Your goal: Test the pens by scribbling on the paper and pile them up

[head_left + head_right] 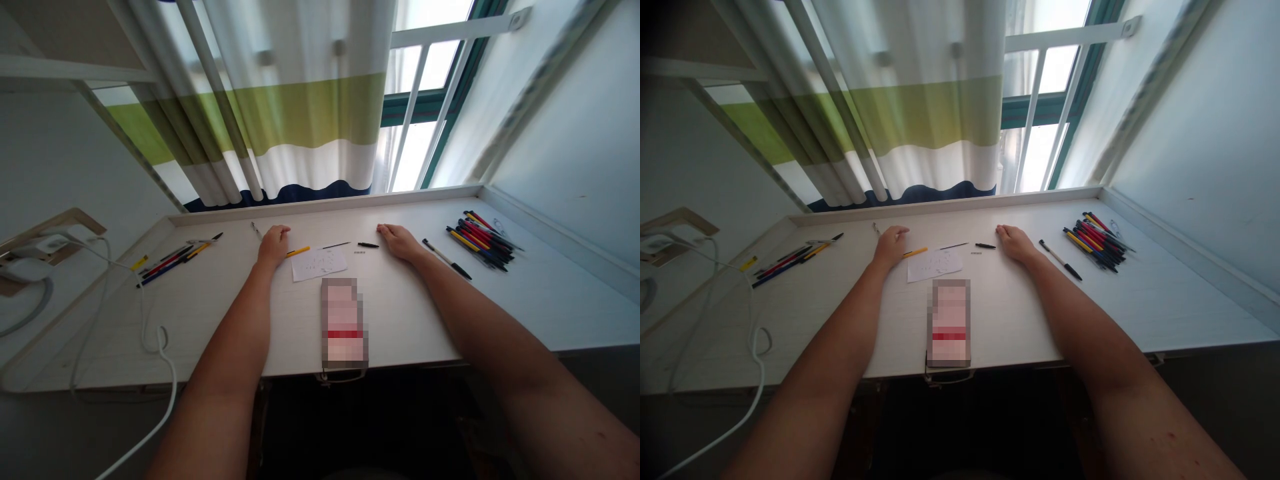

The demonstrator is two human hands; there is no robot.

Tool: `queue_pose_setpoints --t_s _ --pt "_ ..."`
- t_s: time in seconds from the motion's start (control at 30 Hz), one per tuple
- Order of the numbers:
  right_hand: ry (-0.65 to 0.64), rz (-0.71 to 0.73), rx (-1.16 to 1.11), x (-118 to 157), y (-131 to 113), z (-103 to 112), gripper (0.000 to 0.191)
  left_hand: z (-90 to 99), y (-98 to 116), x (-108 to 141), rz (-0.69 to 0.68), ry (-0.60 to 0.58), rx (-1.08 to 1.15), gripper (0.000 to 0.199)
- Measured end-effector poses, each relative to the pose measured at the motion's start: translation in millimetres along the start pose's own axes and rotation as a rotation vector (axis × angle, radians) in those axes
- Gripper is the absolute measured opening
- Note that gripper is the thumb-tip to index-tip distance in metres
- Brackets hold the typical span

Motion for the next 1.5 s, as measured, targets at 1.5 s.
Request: queue_pose_setpoints --t_s 1.5 --pt "-0.103 0.407 0.107 18 -80 -24 0.016 -56.9 116 30 -0.313 -0.389 -0.332 0.022"
Point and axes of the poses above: each hand's wrist, its own x-axis away from the middle knuckle, its own z-axis out of the back of the hand, y = z × x, the point moved 9 cm from there along -x, towards the middle knuckle, and after that the axes turned 8 degrees about -y, right-handed, at the moved point
